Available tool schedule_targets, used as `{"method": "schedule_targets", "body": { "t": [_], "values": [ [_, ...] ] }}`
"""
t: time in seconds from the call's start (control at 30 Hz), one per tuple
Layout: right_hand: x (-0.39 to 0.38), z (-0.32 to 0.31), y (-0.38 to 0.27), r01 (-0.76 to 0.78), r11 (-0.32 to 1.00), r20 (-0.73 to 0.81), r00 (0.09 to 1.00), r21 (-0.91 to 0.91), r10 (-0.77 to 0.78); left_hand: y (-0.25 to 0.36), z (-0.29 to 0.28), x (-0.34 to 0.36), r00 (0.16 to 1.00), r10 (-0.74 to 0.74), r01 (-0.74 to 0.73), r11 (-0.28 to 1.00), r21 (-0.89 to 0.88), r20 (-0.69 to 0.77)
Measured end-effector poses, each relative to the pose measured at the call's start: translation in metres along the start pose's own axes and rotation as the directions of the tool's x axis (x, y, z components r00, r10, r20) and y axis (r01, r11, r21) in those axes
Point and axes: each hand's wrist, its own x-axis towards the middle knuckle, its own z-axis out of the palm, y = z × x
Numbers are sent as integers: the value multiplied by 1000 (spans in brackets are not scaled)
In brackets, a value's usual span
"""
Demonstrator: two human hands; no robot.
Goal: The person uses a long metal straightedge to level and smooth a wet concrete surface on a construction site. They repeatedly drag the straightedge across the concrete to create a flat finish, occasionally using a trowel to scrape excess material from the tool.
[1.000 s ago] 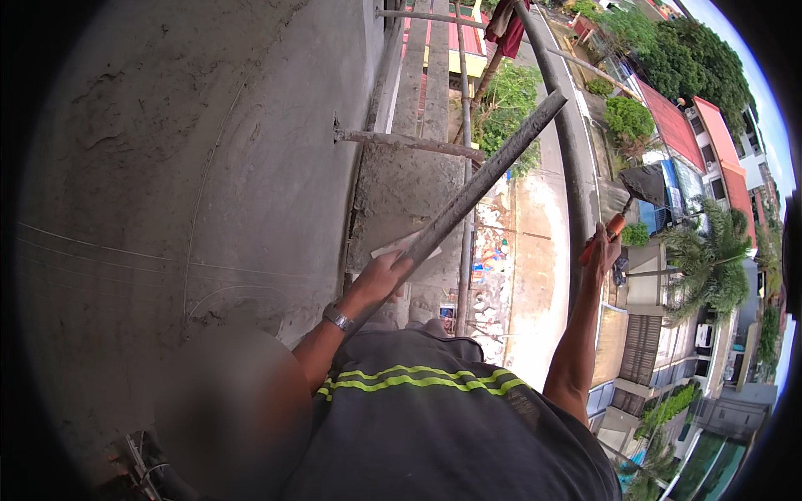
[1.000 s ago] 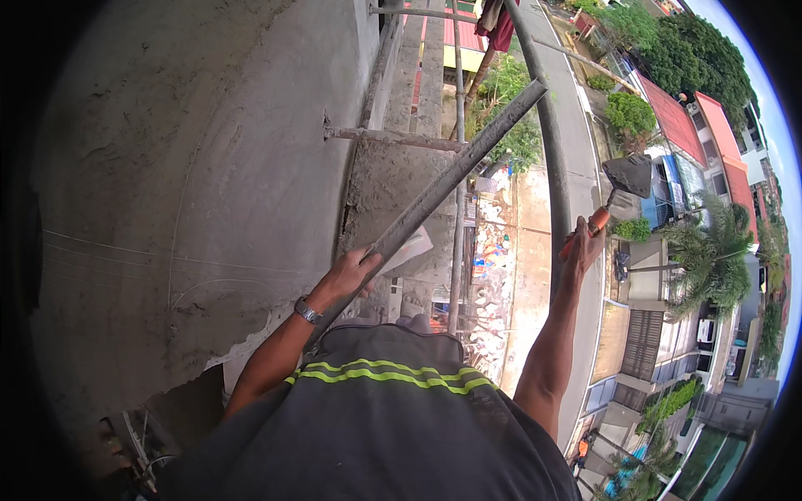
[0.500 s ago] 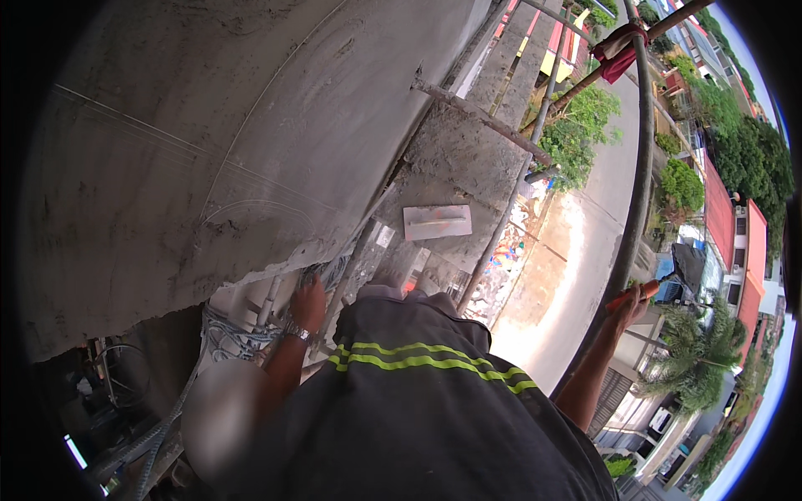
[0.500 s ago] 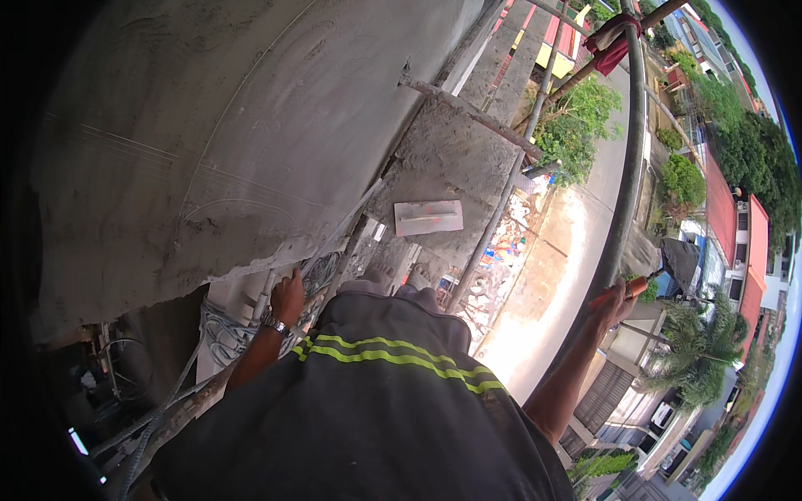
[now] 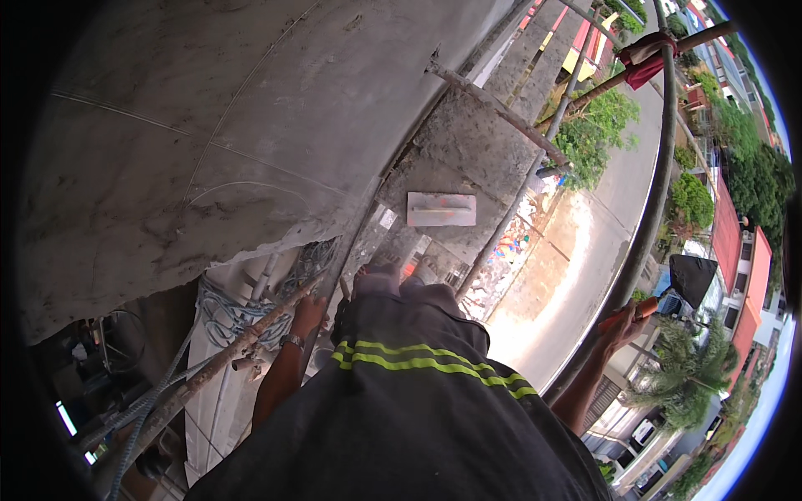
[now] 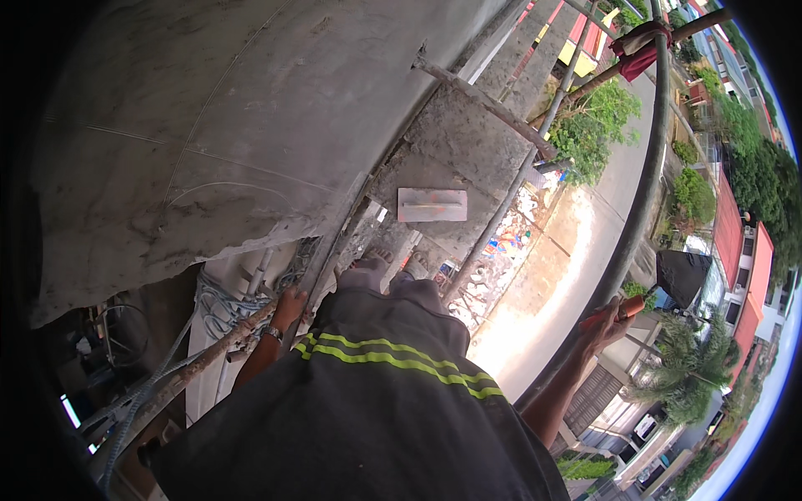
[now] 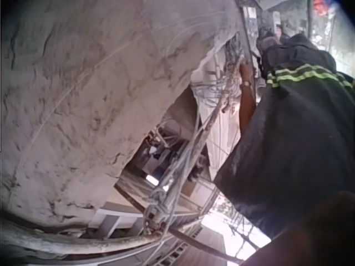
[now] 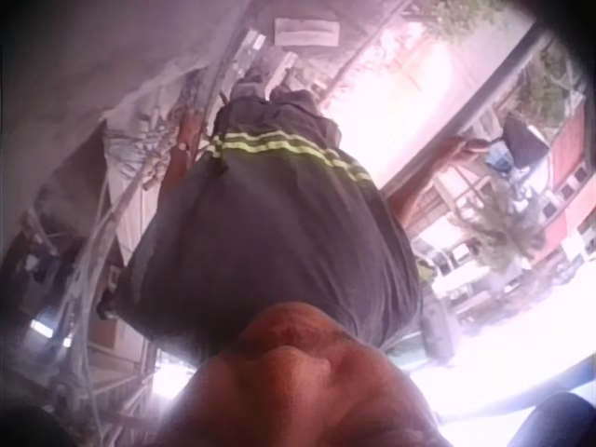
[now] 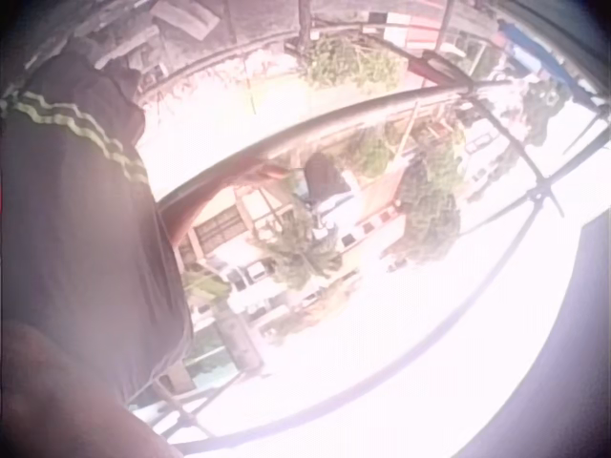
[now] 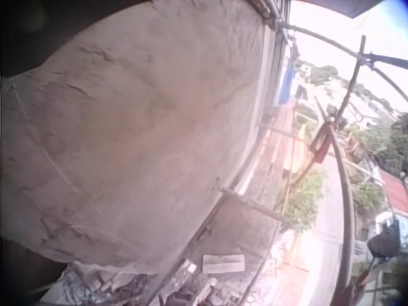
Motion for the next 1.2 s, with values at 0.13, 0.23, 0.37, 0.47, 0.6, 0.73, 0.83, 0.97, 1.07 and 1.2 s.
{"method": "schedule_targets", "body": {
  "t": [0.13, 0.23, 0.37, 0.47, 0.6, 0.73, 0.83, 0.97, 1.07, 1.2],
  "values": [
    [-46, 37, -14, -31, 977, 258, 966, 210, -25, -1, 16, -14, 999, -26, 24, 999, 44, 41],
    [-82, 75, 18, -418, 908, 639, 709, 42, 297, -30, 26, -7, 918, 380, -321, 880, 349, -114],
    [-147, 146, 70, -501, 815, 756, 403, -290, 516, -1, 26, -24, 995, 73, -68, 995, 77, -65],
    [-192, 191, 139, -465, 750, 746, 245, -470, 619, 19, 20, -23, 998, -69, 69, 996, -63, -1],
    [-243, 234, 231, -357, 606, 607, 124, -711, 785, 18, 19, -3, 996, -62, 67, 994, -89, 60],
    [-289, 257, 351, -24, 858, 844, 169, -512, 509, 20, 20, 20, 991, -98, 101, 995, -27, 92],
    [-281, 304, 344, -259, 674, 662, 146, -691, 735, 18, 23, 34, 993, -64, 61, 998, 36, 98],
    [-254, 380, 348, -418, 640, 580, 277, -645, 766, 4, 22, 52, 991, -81, 67, 989, 132, 109],
    [-239, 432, 388, -575, 658, 616, 308, -487, 725, -9, 24, 62, 990, -127, 118, 984, 133, 61],
    [-193, 500, 401, -498, 702, 532, 459, -509, 712, -1, 28, 64, 996, -84, 83, 973, 215, -5]
  ]
}}
